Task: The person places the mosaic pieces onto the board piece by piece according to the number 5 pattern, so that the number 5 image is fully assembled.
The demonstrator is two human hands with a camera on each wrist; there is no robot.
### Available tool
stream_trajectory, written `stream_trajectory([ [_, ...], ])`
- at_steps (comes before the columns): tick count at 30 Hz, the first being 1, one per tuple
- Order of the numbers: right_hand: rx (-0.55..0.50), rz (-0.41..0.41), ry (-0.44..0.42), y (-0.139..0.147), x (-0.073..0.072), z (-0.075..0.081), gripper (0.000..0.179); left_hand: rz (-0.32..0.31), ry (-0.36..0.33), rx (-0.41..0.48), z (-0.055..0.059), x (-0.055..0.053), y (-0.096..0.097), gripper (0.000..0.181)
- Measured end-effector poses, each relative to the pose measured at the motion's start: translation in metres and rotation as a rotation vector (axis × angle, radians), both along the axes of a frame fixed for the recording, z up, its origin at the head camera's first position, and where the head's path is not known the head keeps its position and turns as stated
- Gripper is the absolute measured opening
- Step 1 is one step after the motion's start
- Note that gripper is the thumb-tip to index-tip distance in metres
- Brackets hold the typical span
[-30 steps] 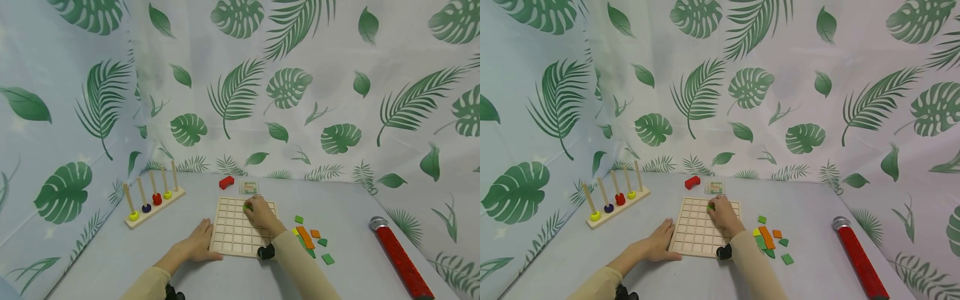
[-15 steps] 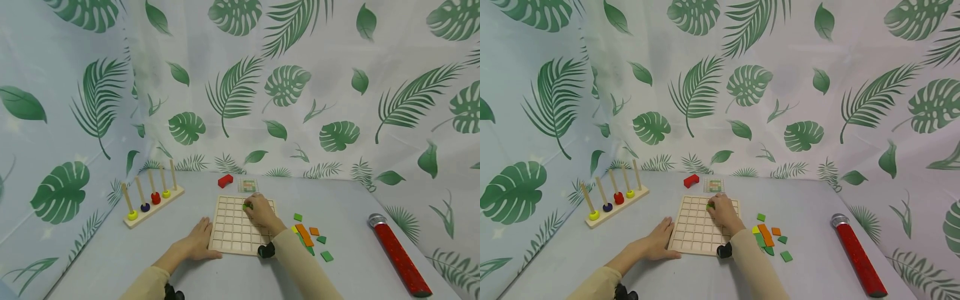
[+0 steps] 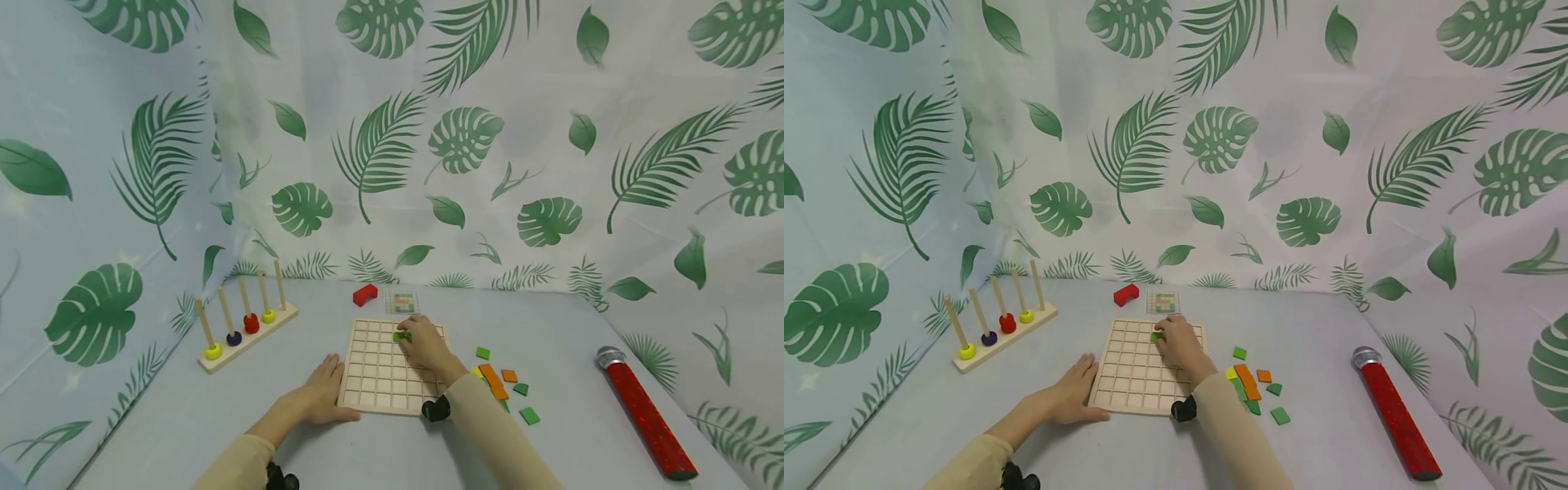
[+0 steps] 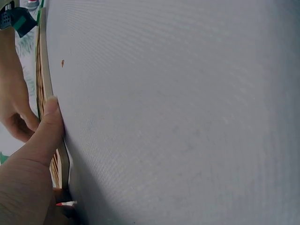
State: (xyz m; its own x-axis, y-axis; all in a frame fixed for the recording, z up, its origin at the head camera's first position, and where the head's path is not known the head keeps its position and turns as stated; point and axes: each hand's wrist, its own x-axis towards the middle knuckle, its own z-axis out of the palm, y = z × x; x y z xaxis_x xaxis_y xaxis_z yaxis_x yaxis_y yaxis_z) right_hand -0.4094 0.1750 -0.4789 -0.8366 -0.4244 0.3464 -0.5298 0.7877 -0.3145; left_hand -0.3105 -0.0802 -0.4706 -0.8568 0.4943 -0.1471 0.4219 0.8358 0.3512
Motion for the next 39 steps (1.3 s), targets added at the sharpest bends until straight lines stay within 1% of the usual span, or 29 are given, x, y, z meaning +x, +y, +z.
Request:
stream_trajectory([
  [3,-0.017,-0.018,-0.014,0.006,0.003,0.003,0.025,0.001,-0.006,0.007,0.002,0.000,0.000,0.106],
  [6,-0.048,-0.043,-0.057,0.015,0.006,0.007,0.027,-0.001,-0.006,0.006,0.002,0.001,0.001,0.106],
  [12,-0.079,-0.123,-0.135,0.038,0.013,0.010,0.030,-0.005,0.007,0.008,0.002,0.002,0.000,0.105],
  [20,-0.174,-0.182,-0.144,0.074,0.023,0.016,0.031,-0.011,0.019,0.005,0.001,-0.001,-0.001,0.105],
  [24,-0.154,-0.220,-0.123,0.093,0.027,0.015,0.029,-0.014,0.016,0.011,0.001,0.000,-0.001,0.105],
  [27,-0.138,-0.238,-0.113,0.105,0.031,0.015,0.029,-0.016,0.014,0.032,0.001,0.001,-0.002,0.105],
  [30,-0.138,-0.224,-0.114,0.116,0.036,0.016,0.030,-0.015,0.015,0.052,0.001,0.002,-0.003,0.106],
  [34,-0.113,-0.214,-0.125,0.128,0.044,0.018,0.031,-0.014,0.023,0.060,0.001,0.003,-0.003,0.105],
  [39,-0.074,-0.233,-0.132,0.144,0.058,0.022,0.028,-0.012,0.028,0.054,0.000,0.003,-0.001,0.104],
])
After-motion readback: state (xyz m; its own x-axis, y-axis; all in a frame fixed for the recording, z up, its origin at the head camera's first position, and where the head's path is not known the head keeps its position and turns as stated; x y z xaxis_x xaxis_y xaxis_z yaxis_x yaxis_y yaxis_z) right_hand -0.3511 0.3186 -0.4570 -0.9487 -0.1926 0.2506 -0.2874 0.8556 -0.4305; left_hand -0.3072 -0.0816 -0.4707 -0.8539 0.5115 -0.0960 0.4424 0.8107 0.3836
